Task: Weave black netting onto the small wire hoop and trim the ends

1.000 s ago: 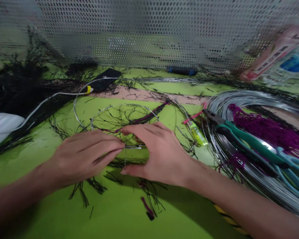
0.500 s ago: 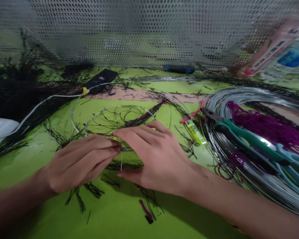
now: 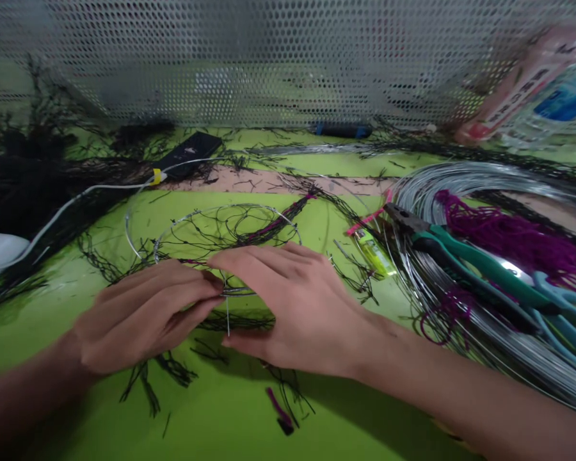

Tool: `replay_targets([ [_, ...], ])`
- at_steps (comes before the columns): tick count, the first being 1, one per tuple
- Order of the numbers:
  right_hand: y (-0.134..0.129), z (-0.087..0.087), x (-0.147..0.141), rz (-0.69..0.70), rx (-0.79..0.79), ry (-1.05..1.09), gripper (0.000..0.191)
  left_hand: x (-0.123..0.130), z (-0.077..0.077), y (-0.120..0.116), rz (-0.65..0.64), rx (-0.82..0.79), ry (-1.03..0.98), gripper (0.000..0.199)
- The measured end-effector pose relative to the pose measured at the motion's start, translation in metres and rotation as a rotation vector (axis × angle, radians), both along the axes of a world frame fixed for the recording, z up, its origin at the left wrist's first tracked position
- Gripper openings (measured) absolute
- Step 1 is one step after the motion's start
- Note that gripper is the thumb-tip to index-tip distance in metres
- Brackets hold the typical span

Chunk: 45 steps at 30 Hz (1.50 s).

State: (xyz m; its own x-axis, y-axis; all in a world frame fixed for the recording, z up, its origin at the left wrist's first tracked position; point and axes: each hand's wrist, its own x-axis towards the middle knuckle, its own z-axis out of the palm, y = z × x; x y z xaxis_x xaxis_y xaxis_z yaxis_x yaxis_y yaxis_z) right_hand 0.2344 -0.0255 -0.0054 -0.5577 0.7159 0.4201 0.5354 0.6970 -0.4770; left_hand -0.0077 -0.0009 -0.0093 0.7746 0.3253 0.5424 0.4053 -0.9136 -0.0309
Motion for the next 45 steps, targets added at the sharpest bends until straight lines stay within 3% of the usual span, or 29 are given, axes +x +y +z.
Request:
replay_targets([
  [4, 0.0, -0.001, 0.0, -0.004, -0.01, 0.011, 0.068, 0.001, -0.004, 0.002, -0.04, 0.046, -0.04, 0.015],
  [16, -0.002, 0.011, -0.001, -0.047, 0.064, -0.05, 0.06, 0.003, -0.008, -0.004, -0.038, -0.019, -0.022, 0.008],
  [24, -0.002, 0.006, -0.001, -0.025, 0.097, -0.035, 0.062, 0.002, -0.01, -0.004, -0.01, -0.007, -0.034, 0.011],
  [45, 0.002, 0.003, 0.0, -0.037, 0.01, 0.006, 0.063, 0.005, -0.005, -0.004, -0.016, -0.015, -0.069, 0.014],
])
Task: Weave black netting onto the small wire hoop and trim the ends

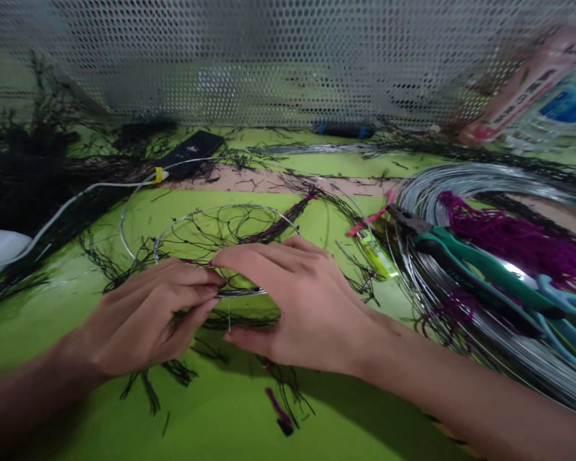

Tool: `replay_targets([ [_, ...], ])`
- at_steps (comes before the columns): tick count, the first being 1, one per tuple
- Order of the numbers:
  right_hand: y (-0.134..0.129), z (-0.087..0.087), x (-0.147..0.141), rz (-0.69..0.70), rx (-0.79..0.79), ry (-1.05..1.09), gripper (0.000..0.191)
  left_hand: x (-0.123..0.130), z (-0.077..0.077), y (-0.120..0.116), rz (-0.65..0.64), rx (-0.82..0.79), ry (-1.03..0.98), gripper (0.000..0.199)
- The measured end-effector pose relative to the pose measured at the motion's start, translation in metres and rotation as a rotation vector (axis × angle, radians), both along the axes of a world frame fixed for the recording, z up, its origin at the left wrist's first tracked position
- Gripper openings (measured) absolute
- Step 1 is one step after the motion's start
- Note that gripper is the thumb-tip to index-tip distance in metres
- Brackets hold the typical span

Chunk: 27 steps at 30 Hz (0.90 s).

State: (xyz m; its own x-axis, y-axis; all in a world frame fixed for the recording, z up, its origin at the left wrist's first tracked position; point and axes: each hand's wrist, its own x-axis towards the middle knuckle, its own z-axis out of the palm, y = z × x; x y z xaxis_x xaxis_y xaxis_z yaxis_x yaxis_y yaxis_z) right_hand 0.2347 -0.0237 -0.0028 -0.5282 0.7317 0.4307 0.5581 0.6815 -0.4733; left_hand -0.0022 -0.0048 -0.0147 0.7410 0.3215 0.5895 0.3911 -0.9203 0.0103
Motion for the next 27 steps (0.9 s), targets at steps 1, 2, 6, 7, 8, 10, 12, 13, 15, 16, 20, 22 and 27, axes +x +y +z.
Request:
replay_targets([
  [1, 0.001, -0.001, 0.0, 0.006, 0.005, 0.006, 0.062, 0.0, 0.001, 0.0, -0.009, 0.002, -0.003, 0.014],
  [2, 0.001, -0.001, 0.0, 0.009, 0.01, 0.012, 0.061, 0.001, 0.001, 0.0, -0.015, 0.004, -0.005, 0.014],
  [6, 0.001, -0.001, 0.0, 0.023, 0.031, 0.053, 0.057, 0.003, 0.002, 0.0, -0.016, 0.011, -0.013, 0.013],
  [7, 0.001, 0.0, 0.0, 0.033, 0.042, 0.067, 0.056, 0.003, 0.002, 0.0, -0.016, 0.006, -0.008, 0.012],
  [8, 0.001, 0.0, 0.001, 0.045, 0.053, 0.079, 0.055, 0.003, 0.002, 0.0, -0.019, 0.002, -0.001, 0.012],
  [10, 0.001, 0.002, 0.001, 0.062, 0.084, 0.102, 0.054, 0.002, 0.003, -0.001, -0.029, 0.009, 0.026, 0.01],
  [12, 0.001, 0.004, 0.001, 0.069, 0.112, 0.123, 0.05, 0.001, 0.006, -0.002, -0.044, 0.038, 0.053, 0.009],
  [13, 0.0, 0.005, 0.001, 0.075, 0.124, 0.136, 0.048, 0.002, 0.007, -0.002, -0.049, 0.058, 0.068, 0.008],
  [15, 0.0, 0.006, 0.001, 0.077, 0.139, 0.159, 0.04, 0.003, 0.01, -0.003, -0.052, 0.08, 0.088, 0.009],
  [16, -0.001, 0.006, 0.0, 0.081, 0.141, 0.167, 0.036, 0.005, 0.01, -0.003, -0.049, 0.072, 0.093, 0.011],
  [20, -0.002, 0.005, -0.002, 0.107, 0.137, 0.2, 0.015, 0.011, 0.008, -0.004, -0.012, -0.013, 0.093, 0.019],
  [22, -0.002, 0.005, -0.002, 0.123, 0.127, 0.222, 0.009, 0.013, 0.005, -0.004, 0.021, -0.021, 0.08, 0.02],
  [27, -0.004, 0.004, -0.001, 0.05, 0.168, 0.239, 0.021, 0.014, 0.001, -0.004, 0.076, 0.001, 0.034, 0.015],
])
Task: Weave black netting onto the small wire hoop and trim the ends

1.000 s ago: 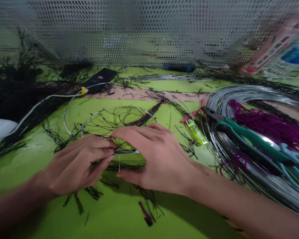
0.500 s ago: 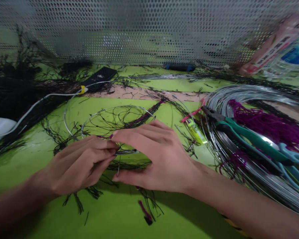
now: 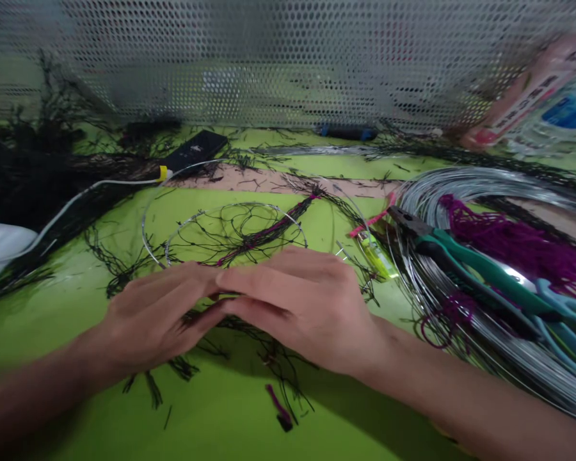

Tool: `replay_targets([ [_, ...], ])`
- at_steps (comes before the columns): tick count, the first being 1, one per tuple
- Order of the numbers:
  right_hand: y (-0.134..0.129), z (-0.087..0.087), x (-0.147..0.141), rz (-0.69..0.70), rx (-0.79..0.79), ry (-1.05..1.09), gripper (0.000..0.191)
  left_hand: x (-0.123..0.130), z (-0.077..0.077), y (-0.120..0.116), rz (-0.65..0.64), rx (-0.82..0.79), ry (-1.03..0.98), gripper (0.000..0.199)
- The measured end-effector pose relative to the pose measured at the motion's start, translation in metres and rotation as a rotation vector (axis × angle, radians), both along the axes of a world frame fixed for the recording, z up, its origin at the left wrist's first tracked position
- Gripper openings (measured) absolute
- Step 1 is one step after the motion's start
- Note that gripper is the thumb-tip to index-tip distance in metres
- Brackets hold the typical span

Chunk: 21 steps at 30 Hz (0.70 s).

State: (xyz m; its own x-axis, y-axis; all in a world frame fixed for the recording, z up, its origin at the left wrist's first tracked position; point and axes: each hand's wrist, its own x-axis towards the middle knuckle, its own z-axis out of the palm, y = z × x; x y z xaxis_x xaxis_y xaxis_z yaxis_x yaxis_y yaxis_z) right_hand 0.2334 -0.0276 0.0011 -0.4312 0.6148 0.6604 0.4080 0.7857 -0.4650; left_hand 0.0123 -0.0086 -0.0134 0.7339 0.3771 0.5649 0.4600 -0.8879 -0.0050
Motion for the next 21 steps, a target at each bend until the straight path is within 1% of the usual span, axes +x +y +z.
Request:
replay_targets([
  [2, -0.0017, -0.0008, 0.0, -0.071, -0.01, 0.008, 0.034, 0.0012, 0.0009, -0.0003, 0.001, 0.027, -0.031, 0.012],
  [4, -0.0038, -0.001, -0.0004, -0.113, -0.055, 0.017, 0.041, 0.0031, 0.0025, -0.0011, 0.001, 0.031, -0.09, 0.005],
  [5, -0.0049, -0.0008, -0.0007, -0.124, -0.076, 0.015, 0.04, 0.0042, 0.0034, -0.0018, 0.003, 0.022, -0.119, 0.003],
  [7, -0.0069, 0.0002, -0.0016, -0.143, -0.09, 0.011, 0.031, 0.0063, 0.0051, -0.0032, 0.01, 0.009, -0.16, 0.001],
  [9, -0.0084, 0.0013, -0.0027, -0.159, -0.104, 0.02, 0.022, 0.0078, 0.0062, -0.0045, 0.012, 0.02, -0.172, 0.006],
  [12, -0.0093, 0.0021, -0.0034, -0.161, -0.13, 0.065, 0.016, 0.0091, 0.0066, -0.0055, 0.001, 0.037, -0.169, 0.01],
  [16, -0.0065, 0.0023, -0.0027, -0.111, -0.178, 0.103, 0.019, 0.01, 0.0056, -0.0055, 0.001, 0.023, -0.194, 0.01],
  [21, -0.0001, 0.0037, -0.003, -0.059, -0.199, 0.132, 0.021, 0.0101, 0.0041, -0.0055, 0.07, -0.024, -0.205, 0.007],
])
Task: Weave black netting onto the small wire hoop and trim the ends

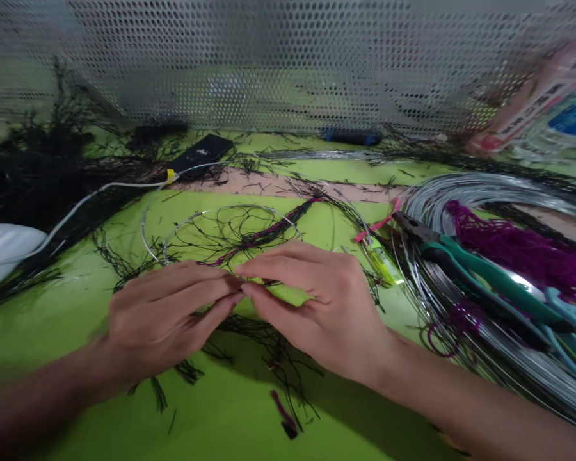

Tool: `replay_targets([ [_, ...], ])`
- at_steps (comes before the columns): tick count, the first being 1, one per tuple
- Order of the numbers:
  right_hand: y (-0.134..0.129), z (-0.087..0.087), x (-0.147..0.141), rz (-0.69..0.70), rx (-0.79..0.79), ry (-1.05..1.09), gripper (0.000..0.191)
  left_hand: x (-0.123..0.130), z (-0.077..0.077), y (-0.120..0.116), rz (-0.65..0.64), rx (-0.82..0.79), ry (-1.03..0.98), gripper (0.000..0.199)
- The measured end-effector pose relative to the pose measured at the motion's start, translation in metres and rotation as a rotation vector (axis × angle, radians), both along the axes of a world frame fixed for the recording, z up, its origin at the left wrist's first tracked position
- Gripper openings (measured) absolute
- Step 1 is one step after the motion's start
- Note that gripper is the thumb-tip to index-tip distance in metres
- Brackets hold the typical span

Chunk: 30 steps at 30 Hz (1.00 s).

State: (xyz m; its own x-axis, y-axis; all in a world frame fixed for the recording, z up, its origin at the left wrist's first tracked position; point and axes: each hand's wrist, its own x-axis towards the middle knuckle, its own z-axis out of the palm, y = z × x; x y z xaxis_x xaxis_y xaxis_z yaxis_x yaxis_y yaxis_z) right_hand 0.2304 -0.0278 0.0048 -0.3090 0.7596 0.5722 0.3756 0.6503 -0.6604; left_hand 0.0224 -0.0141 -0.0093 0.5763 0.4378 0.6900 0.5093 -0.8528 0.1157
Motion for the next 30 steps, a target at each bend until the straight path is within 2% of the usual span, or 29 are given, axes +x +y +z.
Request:
replay_targets([
  [5, -0.002, -0.003, -0.002, -0.006, -0.04, 0.01, 0.024, 0.0, 0.0, -0.002, -0.001, -0.109, 0.001, 0.01],
  [11, -0.006, -0.008, -0.002, -0.005, 0.002, -0.092, 0.02, 0.001, 0.003, -0.001, -0.046, -0.416, -0.008, 0.017],
  [13, -0.006, -0.01, -0.002, 0.014, -0.026, -0.09, 0.019, 0.001, 0.002, 0.001, -0.045, -0.457, 0.002, 0.018],
  [16, -0.005, -0.011, -0.002, 0.011, -0.103, -0.057, 0.019, 0.0, -0.002, 0.003, -0.05, -0.459, -0.001, 0.013],
  [20, -0.005, -0.012, 0.001, -0.064, -0.214, -0.085, 0.019, -0.003, -0.009, 0.005, -0.085, -0.432, 0.027, 0.007],
  [25, -0.005, -0.014, 0.002, -0.034, -0.319, -0.185, 0.021, -0.009, -0.018, 0.007, -0.126, -0.346, 0.203, 0.01],
  [30, 0.001, -0.015, -0.001, -0.055, -0.452, -0.213, 0.024, -0.012, -0.013, 0.0, -0.106, -0.291, 0.271, 0.017],
])
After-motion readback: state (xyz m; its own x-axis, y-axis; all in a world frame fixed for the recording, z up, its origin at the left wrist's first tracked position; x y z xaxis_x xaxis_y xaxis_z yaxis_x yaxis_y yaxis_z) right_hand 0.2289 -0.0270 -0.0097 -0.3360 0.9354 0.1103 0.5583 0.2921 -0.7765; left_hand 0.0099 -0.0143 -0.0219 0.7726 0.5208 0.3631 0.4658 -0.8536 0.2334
